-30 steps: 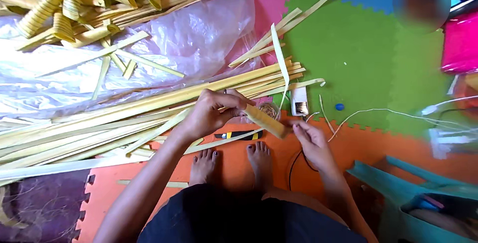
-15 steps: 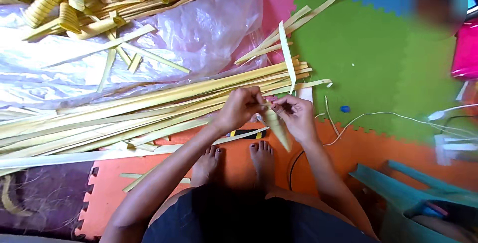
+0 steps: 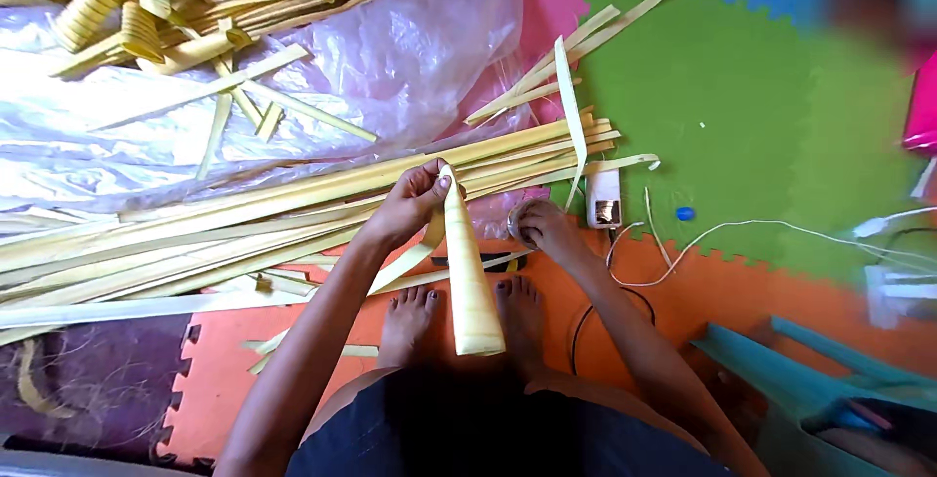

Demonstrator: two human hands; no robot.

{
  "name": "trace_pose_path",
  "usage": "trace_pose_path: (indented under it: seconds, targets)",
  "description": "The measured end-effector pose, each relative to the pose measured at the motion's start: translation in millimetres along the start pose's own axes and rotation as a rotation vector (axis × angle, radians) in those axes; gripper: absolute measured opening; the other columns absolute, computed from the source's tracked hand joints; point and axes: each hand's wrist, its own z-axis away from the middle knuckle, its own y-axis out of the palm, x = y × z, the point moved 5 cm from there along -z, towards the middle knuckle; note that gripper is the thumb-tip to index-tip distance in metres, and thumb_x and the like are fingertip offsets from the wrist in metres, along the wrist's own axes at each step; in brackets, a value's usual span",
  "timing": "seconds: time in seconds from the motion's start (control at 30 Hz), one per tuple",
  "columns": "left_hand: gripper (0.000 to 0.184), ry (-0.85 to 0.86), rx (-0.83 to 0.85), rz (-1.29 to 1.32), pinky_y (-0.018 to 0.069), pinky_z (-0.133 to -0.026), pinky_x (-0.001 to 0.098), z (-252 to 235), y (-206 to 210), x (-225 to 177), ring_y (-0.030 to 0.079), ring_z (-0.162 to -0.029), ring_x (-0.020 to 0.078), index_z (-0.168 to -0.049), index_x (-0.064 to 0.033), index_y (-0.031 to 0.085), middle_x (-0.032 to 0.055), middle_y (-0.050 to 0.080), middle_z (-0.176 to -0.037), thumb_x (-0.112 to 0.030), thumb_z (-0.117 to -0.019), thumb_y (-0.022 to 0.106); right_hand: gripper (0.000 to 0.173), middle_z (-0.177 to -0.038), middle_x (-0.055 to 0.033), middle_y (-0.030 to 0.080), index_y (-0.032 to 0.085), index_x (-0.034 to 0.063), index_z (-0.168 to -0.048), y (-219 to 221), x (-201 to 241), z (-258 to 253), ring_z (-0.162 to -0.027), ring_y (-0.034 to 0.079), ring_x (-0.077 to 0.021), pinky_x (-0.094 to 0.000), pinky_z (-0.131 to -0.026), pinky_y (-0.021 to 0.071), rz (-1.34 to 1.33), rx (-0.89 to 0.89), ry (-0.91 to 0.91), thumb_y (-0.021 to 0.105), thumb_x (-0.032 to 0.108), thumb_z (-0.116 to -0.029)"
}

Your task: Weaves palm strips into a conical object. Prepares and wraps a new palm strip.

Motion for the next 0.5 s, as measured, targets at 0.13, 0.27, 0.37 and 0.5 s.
trace_pose_path:
  seconds: [0.13, 0.27, 0.37, 0.5]
  targets:
    - [0.021, 0.046, 0.036, 0.019, 0.0584, -0.074, 0.0194, -1.4, 2.1, -1.6, 0.069, -0.082, 0.0015, -0.104, -0.017, 0.056, -0.0069, 0.072, -0.092, -0.005, -0.1042, 0.039, 0.01, -0.108, -0.0201, 0.071, 0.076, -0.0041, -0.097, -10.0, -1.5, 9.6, -0.105, 0.068, -0.0354, -0.0519, -0.096, 0.0547, -0.142, -0.107, 0.053, 0.07, -0.007, -0.0893]
    - [0.014, 0.181, 0.013, -0.106, 0.057, -0.072, 0.0185, -4.9, 13.9, -8.7, 0.067, -0.077, 0.0003, -0.104, -0.0097, 0.059, -0.0062, 0.07, -0.087, -0.001, -0.0997, 0.049, 0.012, -0.103, -0.0168, 0.072, 0.07, -0.0039, -0.106, -36.0, 5.6, 24.5, -0.09, 0.072, -0.0248, -0.0438, -0.083, 0.061, -0.328, -0.254, 0.175, 0.066, -0.002, -0.0947]
    - [0.008, 0.293, 0.056, -0.236, 0.0551, -0.072, 0.0188, -6.5, 38.3, -19.5, 0.064, -0.077, 0.0, -0.104, -0.0028, 0.059, -0.0037, 0.067, -0.087, -0.002, -0.097, 0.054, 0.014, -0.107, -0.0119, 0.069, 0.072, -0.0024, -0.105, -65.9, 32.3, 34.0, -0.091, 0.069, -0.014, -0.0305, -0.08, 0.0605, -0.393, -0.413, 0.103, 0.064, -0.004, -0.0933]
    - [0.01, 0.374, 0.178, -0.261, 0.0574, -0.078, 0.0225, -1.0, 72.0, -38.5, 0.068, -0.087, 0.0057, -0.105, 0.0011, 0.06, 0.0042, 0.069, -0.096, -0.005, -0.0992, 0.057, 0.019, -0.101, 0.0033, 0.073, 0.073, 0.0064, -0.107, -108.3, 87.4, 41.0, -0.088, 0.071, -0.0044, -0.0233, -0.082, 0.0617, -0.682, -0.642, -0.131, 0.073, -0.002, -0.0894]
